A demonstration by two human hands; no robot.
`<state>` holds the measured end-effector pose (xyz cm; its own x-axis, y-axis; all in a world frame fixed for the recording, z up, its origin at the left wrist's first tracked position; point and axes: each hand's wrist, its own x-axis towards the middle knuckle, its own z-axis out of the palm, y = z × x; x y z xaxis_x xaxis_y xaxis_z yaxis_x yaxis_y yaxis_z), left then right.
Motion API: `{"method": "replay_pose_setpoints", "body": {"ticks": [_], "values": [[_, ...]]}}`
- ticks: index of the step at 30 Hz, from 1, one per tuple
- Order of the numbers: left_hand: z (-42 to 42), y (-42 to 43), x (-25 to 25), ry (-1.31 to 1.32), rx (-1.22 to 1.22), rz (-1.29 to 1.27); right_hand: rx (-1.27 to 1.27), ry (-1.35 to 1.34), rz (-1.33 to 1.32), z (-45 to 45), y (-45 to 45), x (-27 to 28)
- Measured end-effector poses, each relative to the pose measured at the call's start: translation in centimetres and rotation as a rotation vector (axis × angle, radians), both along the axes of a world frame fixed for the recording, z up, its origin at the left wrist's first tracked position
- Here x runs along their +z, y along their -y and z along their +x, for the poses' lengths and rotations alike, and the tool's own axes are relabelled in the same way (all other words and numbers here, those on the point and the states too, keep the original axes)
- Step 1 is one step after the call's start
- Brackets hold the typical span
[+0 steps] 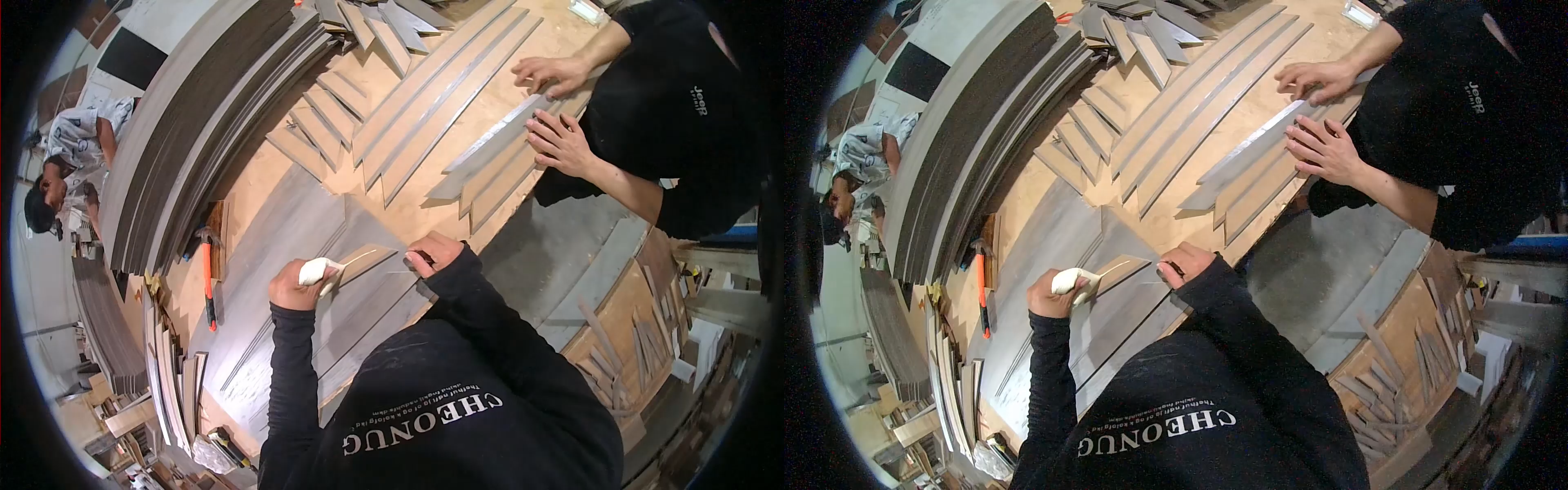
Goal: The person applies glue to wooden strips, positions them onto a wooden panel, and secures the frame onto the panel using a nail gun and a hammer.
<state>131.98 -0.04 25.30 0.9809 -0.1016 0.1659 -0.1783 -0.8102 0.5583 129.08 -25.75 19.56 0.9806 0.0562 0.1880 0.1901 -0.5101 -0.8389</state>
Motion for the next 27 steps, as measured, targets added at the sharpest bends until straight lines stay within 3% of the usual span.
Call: {"method": "replay_pose_setpoints", "body": {"ticks": [27], "values": [[-2.4,-5.1,0.7,-0.018,0.070,0.190,-0.027,0.007,0.008,-0.1,-0.4,0.2]]}}
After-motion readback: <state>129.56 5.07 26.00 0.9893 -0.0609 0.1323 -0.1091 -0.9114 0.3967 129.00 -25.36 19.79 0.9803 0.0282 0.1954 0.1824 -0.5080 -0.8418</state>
